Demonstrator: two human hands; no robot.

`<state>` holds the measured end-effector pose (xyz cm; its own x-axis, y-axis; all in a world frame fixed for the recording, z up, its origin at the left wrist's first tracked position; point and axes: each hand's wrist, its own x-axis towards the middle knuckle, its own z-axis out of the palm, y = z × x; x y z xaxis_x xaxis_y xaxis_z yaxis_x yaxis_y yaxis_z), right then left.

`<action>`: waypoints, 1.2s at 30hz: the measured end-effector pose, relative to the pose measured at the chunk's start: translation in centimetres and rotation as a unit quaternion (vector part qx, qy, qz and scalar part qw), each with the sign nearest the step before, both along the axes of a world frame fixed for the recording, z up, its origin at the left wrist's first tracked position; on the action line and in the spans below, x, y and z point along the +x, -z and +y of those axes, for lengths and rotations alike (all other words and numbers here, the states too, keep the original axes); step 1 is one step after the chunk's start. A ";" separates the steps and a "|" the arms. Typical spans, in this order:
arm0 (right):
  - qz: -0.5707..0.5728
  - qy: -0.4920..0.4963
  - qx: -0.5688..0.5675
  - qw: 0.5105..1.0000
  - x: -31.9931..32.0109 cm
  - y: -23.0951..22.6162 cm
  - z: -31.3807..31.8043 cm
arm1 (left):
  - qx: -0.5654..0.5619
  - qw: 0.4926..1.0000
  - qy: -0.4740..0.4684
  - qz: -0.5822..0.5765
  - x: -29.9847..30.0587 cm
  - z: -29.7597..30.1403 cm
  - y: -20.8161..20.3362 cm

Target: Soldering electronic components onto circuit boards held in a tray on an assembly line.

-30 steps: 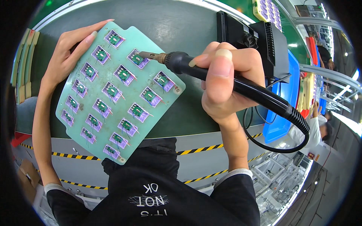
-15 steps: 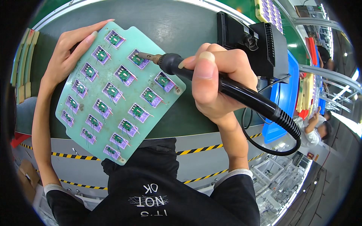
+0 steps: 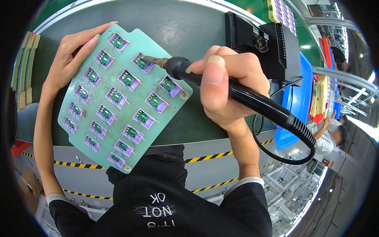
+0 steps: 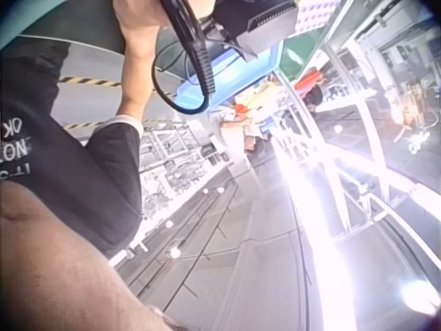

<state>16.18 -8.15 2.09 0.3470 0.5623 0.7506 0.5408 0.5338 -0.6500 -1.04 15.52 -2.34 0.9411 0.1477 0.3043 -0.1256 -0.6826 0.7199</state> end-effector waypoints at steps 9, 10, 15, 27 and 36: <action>0.021 0.013 0.006 1.000 0.3 -0.5 -0.6 | -0.011 1.000 -0.001 0.009 -0.1 -0.1 -0.1; 0.018 0.015 0.008 1.000 0.2 -0.3 -0.5 | -0.012 1.000 -0.003 0.010 0.0 -0.1 -0.2; 0.012 0.001 0.002 1.000 -0.2 -0.1 -0.1 | -0.003 1.000 -0.002 0.002 0.0 -0.1 -0.1; 0.010 -0.007 -0.017 1.000 0.0 0.1 -0.1 | 0.003 1.000 -0.002 0.002 0.1 -0.1 -0.2; -0.015 0.026 -0.033 0.999 -0.6 -0.2 0.1 | 0.004 1.000 -0.005 -0.002 0.0 -0.1 -0.1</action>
